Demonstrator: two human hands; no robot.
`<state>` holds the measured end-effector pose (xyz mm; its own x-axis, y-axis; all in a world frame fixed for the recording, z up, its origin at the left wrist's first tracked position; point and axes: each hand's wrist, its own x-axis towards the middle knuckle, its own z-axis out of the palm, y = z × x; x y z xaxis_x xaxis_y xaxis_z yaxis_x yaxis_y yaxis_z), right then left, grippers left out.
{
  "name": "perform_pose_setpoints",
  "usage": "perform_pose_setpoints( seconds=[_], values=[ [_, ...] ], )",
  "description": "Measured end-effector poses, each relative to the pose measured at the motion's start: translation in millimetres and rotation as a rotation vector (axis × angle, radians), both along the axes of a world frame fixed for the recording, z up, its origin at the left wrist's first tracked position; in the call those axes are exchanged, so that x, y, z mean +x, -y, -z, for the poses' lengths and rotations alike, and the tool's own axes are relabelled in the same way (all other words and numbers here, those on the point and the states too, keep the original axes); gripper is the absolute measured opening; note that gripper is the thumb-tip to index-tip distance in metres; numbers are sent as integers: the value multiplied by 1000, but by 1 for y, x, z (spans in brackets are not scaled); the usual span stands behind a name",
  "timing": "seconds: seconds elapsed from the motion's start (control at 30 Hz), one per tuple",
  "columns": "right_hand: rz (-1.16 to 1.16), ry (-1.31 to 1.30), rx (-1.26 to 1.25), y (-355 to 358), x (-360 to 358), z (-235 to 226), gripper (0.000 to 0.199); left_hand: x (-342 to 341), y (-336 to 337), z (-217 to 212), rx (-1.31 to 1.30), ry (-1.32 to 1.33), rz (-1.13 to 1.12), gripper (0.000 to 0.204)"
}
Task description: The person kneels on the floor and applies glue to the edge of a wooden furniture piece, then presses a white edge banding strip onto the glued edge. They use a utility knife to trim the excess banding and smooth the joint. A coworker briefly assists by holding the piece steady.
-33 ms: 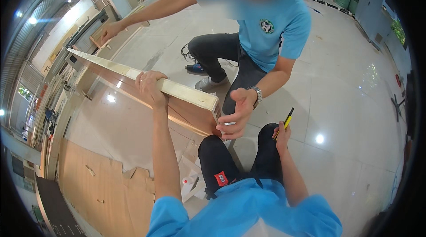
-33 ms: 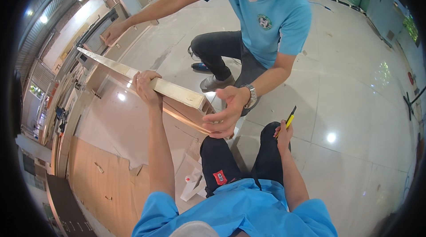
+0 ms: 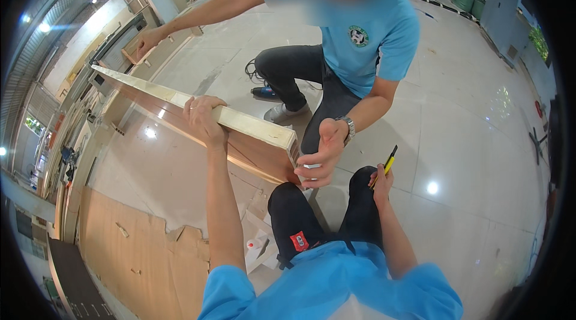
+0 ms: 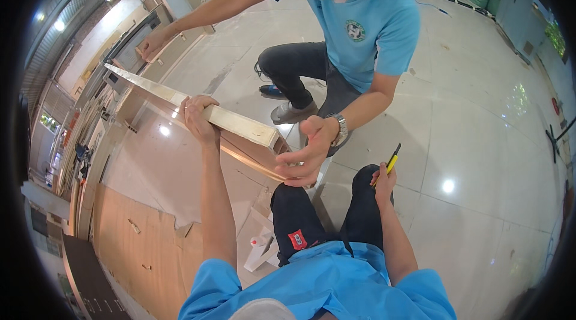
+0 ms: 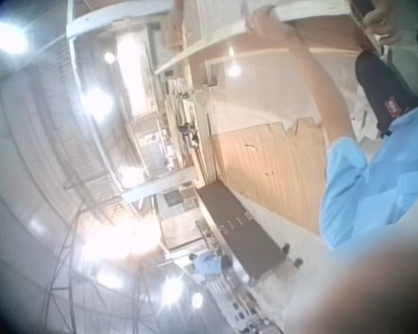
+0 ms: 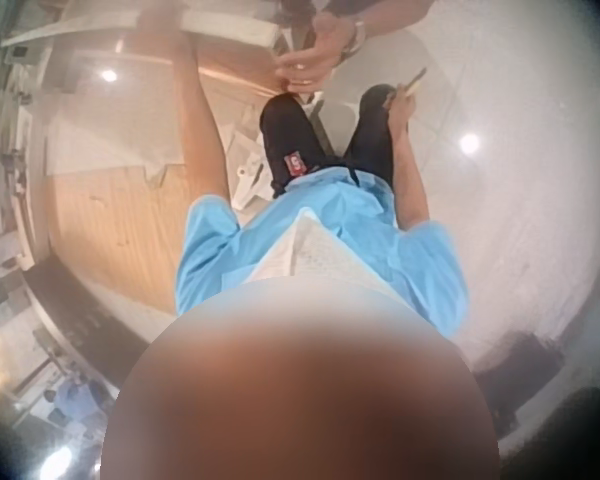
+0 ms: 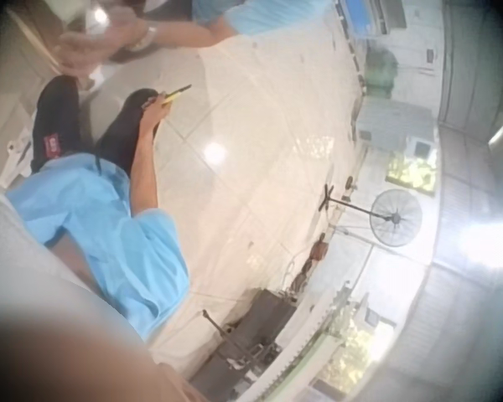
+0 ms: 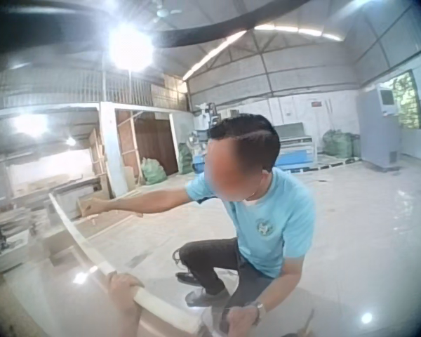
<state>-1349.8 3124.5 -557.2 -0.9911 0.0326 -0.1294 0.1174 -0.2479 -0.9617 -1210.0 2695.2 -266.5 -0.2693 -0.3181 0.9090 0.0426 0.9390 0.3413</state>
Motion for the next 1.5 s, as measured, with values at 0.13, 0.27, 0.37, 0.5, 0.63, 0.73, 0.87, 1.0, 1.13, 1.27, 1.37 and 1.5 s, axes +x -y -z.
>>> perform_pose_setpoints(
  seconds=[0.13,0.27,0.37,0.5,0.63,0.73,0.87,1.0,1.13,1.27,1.37,1.5],
  values=[
    [1,-2,19,1,-2,2,26,-1,-2,-1,23,-25,21,61],
    [-4,-3,33,-1,-2,3,26,-1,-2,-1,18,-14,9,60],
    [0,1,50,-1,-3,4,27,-1,1,2,-12,-38,36,58],
    [8,29,98,0,-3,3,27,-2,5,4,-56,-42,-31,59],
    [0,16,72,0,-3,1,26,-1,1,2,-8,-39,13,61],
    [-9,9,80,-1,-2,0,25,1,-5,-1,14,-23,4,63],
    [-11,3,69,-1,-3,2,25,1,-7,-2,25,6,-13,67],
    [-9,10,74,1,-2,5,25,2,-3,-1,-38,10,-52,57],
    [27,44,67,2,-3,5,26,2,0,1,-100,17,-76,48],
    [8,11,45,2,-3,3,25,1,0,2,-136,23,-140,43],
    [3,17,38,1,-2,3,25,-1,3,3,-31,-42,-9,44],
    [3,30,46,2,-2,2,24,-3,6,6,-43,-30,-37,46]
  ],
)
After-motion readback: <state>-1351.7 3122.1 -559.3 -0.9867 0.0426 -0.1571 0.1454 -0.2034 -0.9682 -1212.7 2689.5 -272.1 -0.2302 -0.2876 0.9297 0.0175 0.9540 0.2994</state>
